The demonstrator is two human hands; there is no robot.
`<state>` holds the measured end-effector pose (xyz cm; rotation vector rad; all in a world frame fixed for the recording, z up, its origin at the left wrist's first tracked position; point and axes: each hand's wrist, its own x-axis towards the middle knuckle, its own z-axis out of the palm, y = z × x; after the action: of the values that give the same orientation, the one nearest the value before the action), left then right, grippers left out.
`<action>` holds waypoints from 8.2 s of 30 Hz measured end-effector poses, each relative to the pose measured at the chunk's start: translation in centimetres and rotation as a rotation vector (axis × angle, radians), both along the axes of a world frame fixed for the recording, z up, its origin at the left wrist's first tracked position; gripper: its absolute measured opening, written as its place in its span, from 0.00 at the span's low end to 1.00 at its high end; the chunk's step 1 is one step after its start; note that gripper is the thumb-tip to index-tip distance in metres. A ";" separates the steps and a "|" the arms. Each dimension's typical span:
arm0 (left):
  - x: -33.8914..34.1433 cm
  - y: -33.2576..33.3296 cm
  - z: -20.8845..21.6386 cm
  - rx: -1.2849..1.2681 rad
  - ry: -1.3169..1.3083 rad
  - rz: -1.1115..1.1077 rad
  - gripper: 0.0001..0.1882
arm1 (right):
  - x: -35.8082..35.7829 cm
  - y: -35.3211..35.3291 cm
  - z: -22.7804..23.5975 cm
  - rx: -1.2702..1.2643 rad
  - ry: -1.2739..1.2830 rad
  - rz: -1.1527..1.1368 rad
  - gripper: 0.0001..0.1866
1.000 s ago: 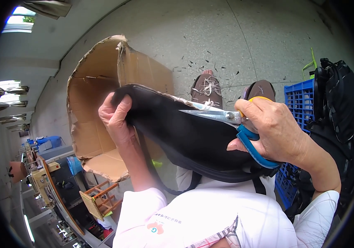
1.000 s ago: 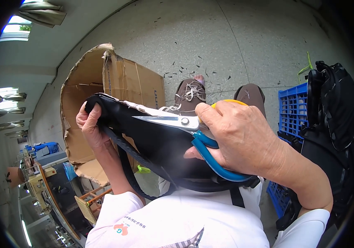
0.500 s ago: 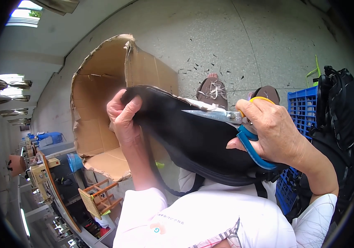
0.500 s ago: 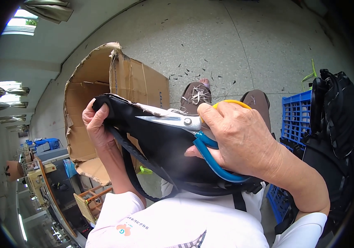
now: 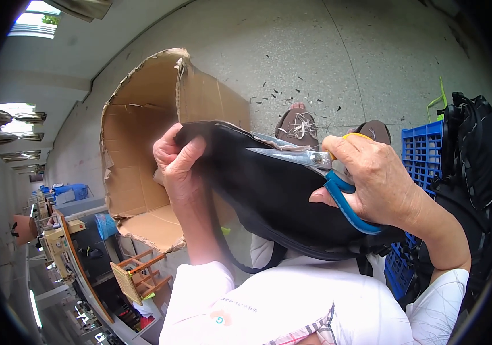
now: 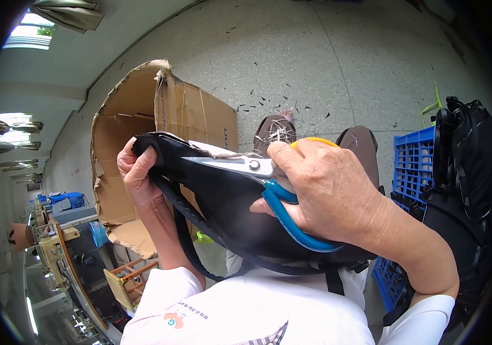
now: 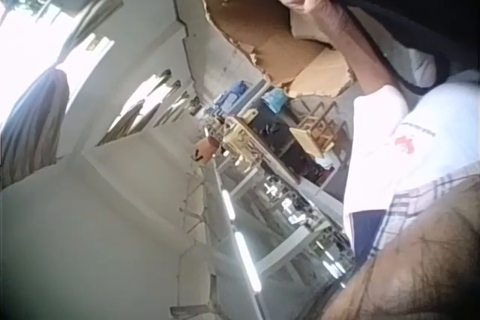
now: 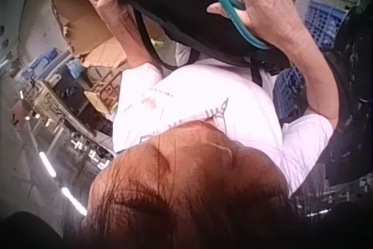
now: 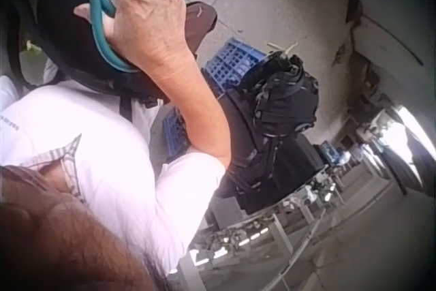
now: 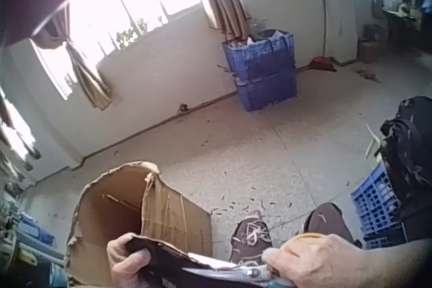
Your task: Trim excess thread or material from black bags using scissors.
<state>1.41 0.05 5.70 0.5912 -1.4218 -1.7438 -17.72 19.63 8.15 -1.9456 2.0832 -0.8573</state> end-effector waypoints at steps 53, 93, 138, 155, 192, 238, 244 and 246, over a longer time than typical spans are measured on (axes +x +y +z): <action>-10.8 3.0 6.7 -0.248 -0.212 -0.599 0.06 | -5.1 3.7 3.1 0.039 -0.083 -0.108 0.32; -11.7 5.5 6.5 -0.512 -0.363 -0.471 0.44 | -8.1 3.3 6.0 0.180 -0.101 -0.026 0.37; -9.5 -2.9 14.5 -0.962 -0.498 -0.539 0.09 | -4.7 8.4 -2.2 -0.555 -1.027 -0.316 0.33; -13.4 1.9 6.5 -0.779 -0.469 -0.935 0.13 | -8.1 7.9 8.0 0.262 0.217 -0.173 0.37; -12.4 4.1 6.9 -0.961 -0.426 -0.951 0.12 | -9.1 7.1 8.2 0.283 0.228 0.018 0.30; -12.2 4.2 6.8 -1.012 -0.438 -0.906 0.11 | -9.7 6.3 8.3 0.321 -0.340 -0.021 0.29; -11.8 4.0 6.4 -0.954 -0.394 -0.806 0.18 | -7.8 4.5 4.9 0.307 -0.780 -0.059 0.23; -9.6 1.5 6.2 -0.892 -0.495 -0.631 0.24 | -8.3 5.2 3.8 0.223 -0.810 -0.094 0.20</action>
<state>-8.19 1.54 11.94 0.0592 -2.7164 -1.1776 -26.06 24.83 11.98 -1.1116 1.6754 -1.1254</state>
